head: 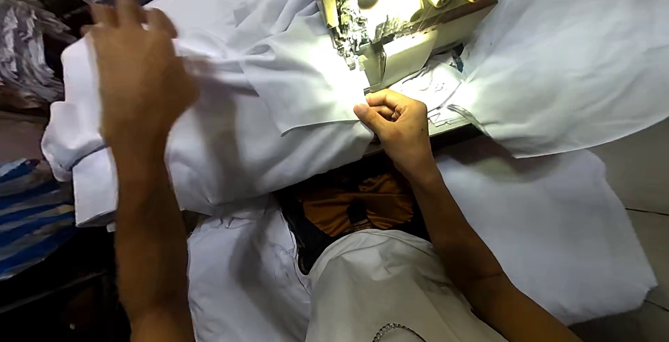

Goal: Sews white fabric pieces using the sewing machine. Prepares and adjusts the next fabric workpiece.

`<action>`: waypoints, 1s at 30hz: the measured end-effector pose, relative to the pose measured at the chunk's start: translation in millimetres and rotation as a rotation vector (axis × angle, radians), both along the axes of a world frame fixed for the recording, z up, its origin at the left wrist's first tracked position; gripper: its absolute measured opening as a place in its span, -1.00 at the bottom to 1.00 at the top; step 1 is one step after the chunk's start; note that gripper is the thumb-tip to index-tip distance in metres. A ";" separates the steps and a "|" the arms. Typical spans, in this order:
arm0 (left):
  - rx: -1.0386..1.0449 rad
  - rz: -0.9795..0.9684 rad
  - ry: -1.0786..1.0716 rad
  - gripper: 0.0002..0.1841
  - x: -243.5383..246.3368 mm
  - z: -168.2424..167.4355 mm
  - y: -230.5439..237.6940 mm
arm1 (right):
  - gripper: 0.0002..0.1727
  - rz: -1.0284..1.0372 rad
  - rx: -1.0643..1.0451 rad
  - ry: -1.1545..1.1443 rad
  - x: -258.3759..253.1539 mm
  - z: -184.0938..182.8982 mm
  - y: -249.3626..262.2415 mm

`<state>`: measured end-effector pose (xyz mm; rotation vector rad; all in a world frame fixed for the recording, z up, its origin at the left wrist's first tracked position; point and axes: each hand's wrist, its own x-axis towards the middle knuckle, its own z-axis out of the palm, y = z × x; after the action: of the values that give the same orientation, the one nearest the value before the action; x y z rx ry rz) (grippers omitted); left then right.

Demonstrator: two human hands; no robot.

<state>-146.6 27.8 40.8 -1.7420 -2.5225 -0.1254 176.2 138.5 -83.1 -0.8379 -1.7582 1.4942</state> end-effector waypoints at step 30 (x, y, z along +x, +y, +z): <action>0.525 -0.411 0.077 -0.65 199.9 -117.6 14.2 | -0.88 -0.044 -0.069 0.026 3.6 -1.8 8.5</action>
<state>53.2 42.0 -76.8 -1.9346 -1.8118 -0.6592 179.8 147.0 -84.9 -0.8823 -1.6668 1.5377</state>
